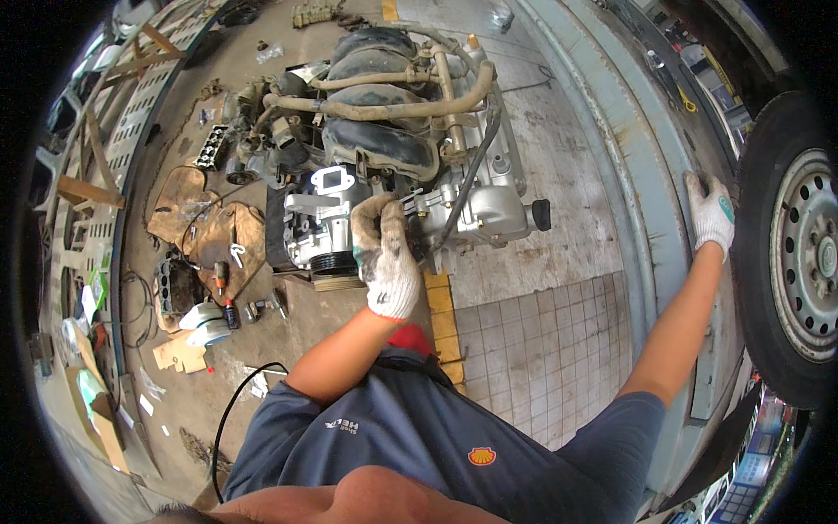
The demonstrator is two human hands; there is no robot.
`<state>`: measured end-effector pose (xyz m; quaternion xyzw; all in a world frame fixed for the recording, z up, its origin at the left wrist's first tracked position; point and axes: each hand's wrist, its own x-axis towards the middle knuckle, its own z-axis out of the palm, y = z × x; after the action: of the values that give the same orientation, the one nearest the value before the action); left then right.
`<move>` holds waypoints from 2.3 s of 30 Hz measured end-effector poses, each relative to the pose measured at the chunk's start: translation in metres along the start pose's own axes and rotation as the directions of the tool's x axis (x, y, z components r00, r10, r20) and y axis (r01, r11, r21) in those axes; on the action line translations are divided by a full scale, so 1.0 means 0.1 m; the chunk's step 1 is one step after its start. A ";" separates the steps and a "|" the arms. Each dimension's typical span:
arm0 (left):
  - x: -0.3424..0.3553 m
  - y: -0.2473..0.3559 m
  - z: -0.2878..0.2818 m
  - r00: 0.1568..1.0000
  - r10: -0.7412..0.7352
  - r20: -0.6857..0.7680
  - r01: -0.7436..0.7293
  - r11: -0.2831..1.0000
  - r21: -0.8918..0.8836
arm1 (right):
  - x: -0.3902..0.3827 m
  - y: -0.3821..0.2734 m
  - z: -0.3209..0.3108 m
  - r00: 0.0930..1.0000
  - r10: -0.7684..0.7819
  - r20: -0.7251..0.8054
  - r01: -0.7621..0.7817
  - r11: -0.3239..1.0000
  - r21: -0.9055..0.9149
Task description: The person works on a car engine placed on a metal stand, using pliers to adjust components and handling hoses and parts. The person repeatedly repositions the engine and manipulates various engine components throughout the clip.
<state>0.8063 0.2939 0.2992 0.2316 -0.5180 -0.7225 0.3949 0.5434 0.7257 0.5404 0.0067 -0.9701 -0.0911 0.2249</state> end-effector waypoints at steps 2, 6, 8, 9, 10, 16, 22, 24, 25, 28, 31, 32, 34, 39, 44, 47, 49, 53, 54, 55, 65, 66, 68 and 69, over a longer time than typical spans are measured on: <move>0.02 -0.07 0.03 0.997 0.074 -0.019 -0.072 0.995 0.065 | -0.03 -0.05 -0.04 1.000 0.014 -0.002 -0.014 1.000 -0.022; 0.07 -0.08 0.11 0.985 0.040 -0.166 -0.051 0.996 -0.066 | -0.06 -0.10 -0.05 1.000 0.020 -0.007 -0.020 0.999 -0.037; 0.09 -0.08 0.13 0.981 0.048 -0.187 -0.063 0.995 -0.077 | -0.10 -0.17 -0.11 1.000 0.008 -0.019 -0.009 0.999 -0.053; 0.11 -0.09 0.14 0.979 0.050 -0.198 -0.068 0.994 -0.085 | -0.11 -0.18 -0.10 1.000 0.008 -0.016 -0.009 0.999 -0.044; 0.14 -0.19 0.11 0.971 0.139 -0.195 -0.133 0.990 0.041 | -0.13 -0.19 -0.10 1.000 0.008 -0.013 -0.008 0.999 -0.036; 0.27 -0.29 0.13 0.949 0.283 -0.139 -0.271 0.958 0.098 | -0.19 -0.22 -0.20 1.000 0.005 0.008 -0.005 1.000 0.012; 0.28 -0.22 0.18 0.936 0.349 -0.049 -0.327 0.913 0.244 | -0.15 -0.08 -0.07 1.000 0.000 -0.031 0.000 1.000 -0.012; 0.34 -0.29 0.08 0.921 0.389 0.035 -0.374 0.852 0.366 | -0.18 -0.30 -0.21 1.000 -0.002 0.010 0.002 1.000 0.014; 0.36 -0.33 0.07 0.913 0.398 0.084 -0.395 0.817 0.420 | -0.21 -0.35 -0.25 0.999 0.002 0.032 -0.003 1.000 0.021; 0.33 -0.23 0.09 0.859 0.503 0.094 -0.484 0.741 0.465 | -0.23 -0.34 -0.18 1.000 0.003 -0.007 -0.003 0.999 0.043; 0.25 -0.14 0.15 0.897 0.433 0.088 -0.423 0.784 0.455 | -0.24 -0.31 -0.12 0.995 0.000 -0.101 0.021 0.979 0.204; 0.26 -0.11 0.17 0.908 0.411 0.082 -0.401 0.795 0.455 | -0.21 -0.34 -0.03 0.989 -0.007 -0.150 0.049 0.958 0.281; 0.31 -0.14 0.13 0.922 0.379 0.076 -0.371 0.813 0.450 | -0.29 -0.82 0.24 0.950 -0.111 -0.291 0.295 0.614 0.732; 0.34 -0.27 0.15 0.953 0.303 -0.001 -0.294 0.924 0.243 | -0.87 -2.40 0.01 0.757 -0.530 -0.381 0.526 0.150 0.837; 0.29 -0.24 0.17 0.965 0.263 -0.008 -0.256 0.944 0.210 | -1.22 -3.41 -0.30 0.617 -0.615 -0.491 0.642 0.032 0.766; 0.31 -0.34 0.18 0.914 0.405 0.000 -0.399 0.899 0.181 | -1.76 -3.47 -0.51 0.565 -0.546 -0.619 0.629 -0.200 0.751; 0.36 -0.49 0.20 0.923 0.384 0.003 -0.383 0.922 -0.054 | -1.93 -3.50 -0.25 0.481 -0.595 -0.644 0.647 -0.255 0.719; 0.18 -0.19 0.04 0.829 0.542 0.138 -0.552 0.752 0.360 | -2.19 -3.51 -0.04 0.558 -0.452 -0.695 0.746 -0.094 0.660; 0.08 -0.07 -0.04 0.859 0.465 0.213 -0.511 0.784 0.351 | -2.23 -3.51 -0.02 0.590 -0.432 -0.682 0.738 -0.054 0.673; 0.02 -0.10 -0.10 0.840 0.480 0.253 -0.540 0.780 0.315 | -2.25 -3.53 -0.02 0.622 -0.410 -0.667 0.728 -0.011 0.685; 2.04 0.68 -2.04 0.897 0.439 -0.049 -0.388 0.836 0.388 | -2.62 -3.96 -0.10 0.777 -0.340 -0.530 0.611 0.611 0.503; 2.42 0.59 -2.10 0.929 0.357 -0.096 -0.318 0.904 0.284 | -2.66 -4.05 -0.07 0.793 -0.316 -0.521 0.578 0.662 0.477; 2.91 0.35 -2.03 0.982 0.188 0.001 -0.185 0.963 0.195 | -2.73 -4.18 -0.01 0.819 -0.259 -0.512 0.498 0.765 0.410; 3.09 0.27 -2.00 0.985 0.134 0.108 -0.157 0.957 0.244 | -2.77 -4.24 0.01 0.828 -0.242 -0.506 0.464 0.802 0.376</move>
<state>0.7840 -0.0738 0.2760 0.2081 -0.6385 -0.6296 0.3907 0.7800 0.3239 0.3431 0.2681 -0.8666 0.1168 0.4043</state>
